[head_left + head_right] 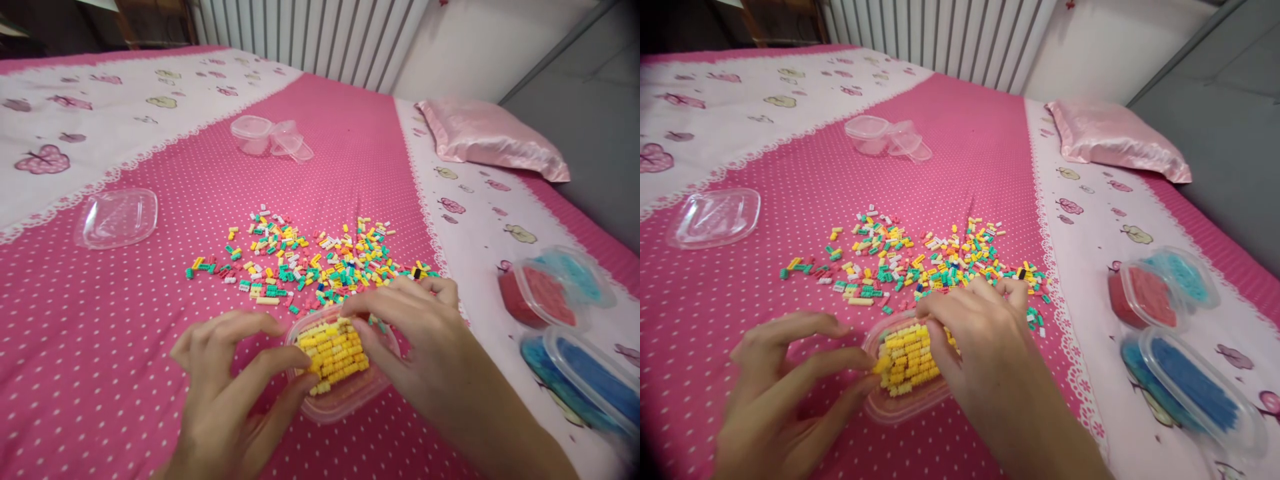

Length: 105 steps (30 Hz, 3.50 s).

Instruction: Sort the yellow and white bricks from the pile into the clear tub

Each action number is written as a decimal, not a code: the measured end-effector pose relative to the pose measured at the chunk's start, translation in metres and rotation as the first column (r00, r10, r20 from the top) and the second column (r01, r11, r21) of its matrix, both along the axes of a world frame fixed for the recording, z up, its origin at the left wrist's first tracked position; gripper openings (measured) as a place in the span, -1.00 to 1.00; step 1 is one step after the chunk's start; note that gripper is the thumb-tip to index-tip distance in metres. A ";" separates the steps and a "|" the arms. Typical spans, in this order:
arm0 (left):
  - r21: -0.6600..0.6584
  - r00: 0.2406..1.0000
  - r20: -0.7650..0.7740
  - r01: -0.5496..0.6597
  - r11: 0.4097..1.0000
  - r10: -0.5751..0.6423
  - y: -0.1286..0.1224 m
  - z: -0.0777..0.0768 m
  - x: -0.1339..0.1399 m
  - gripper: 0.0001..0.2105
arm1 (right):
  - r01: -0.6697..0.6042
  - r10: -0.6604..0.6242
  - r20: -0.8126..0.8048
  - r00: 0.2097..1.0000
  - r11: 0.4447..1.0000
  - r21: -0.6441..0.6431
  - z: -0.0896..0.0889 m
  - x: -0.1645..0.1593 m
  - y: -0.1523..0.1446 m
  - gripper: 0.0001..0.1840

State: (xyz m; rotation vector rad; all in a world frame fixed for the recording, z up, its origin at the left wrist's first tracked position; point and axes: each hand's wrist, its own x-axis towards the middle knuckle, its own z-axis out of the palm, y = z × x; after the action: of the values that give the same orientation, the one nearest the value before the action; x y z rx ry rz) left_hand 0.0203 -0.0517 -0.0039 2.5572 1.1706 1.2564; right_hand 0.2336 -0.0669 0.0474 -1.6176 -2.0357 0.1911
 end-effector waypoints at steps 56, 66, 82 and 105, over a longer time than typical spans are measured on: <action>-0.018 1.000 0.013 -0.005 1.000 0.005 -0.003 0.001 0.002 -0.89 | 0.087 -0.089 0.391 0.916 0.996 0.022 -0.030 -0.013 -0.001 -0.74; -0.035 0.999 0.032 -0.018 0.999 0.019 -0.004 0.000 0.001 -0.89 | 0.110 -0.117 0.334 0.935 0.993 0.039 -0.022 -0.013 -0.003 -0.67; -0.028 1.000 0.012 0.004 1.000 -0.004 -0.003 0.001 0.001 -0.92 | 0.062 -0.069 0.227 0.971 0.997 0.037 -0.018 -0.008 -0.004 -0.71; -0.108 0.997 0.078 -0.007 0.994 0.016 -0.004 -0.006 0.000 -0.98 | -0.214 0.215 -0.102 0.971 0.977 0.017 -0.011 -0.014 -0.010 -0.85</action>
State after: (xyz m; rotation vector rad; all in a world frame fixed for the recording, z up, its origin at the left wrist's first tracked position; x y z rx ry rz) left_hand 0.0204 -0.0562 -0.0102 2.4059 1.2042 1.2478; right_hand 0.2194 -0.0767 0.0366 -1.3528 -2.1259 0.3385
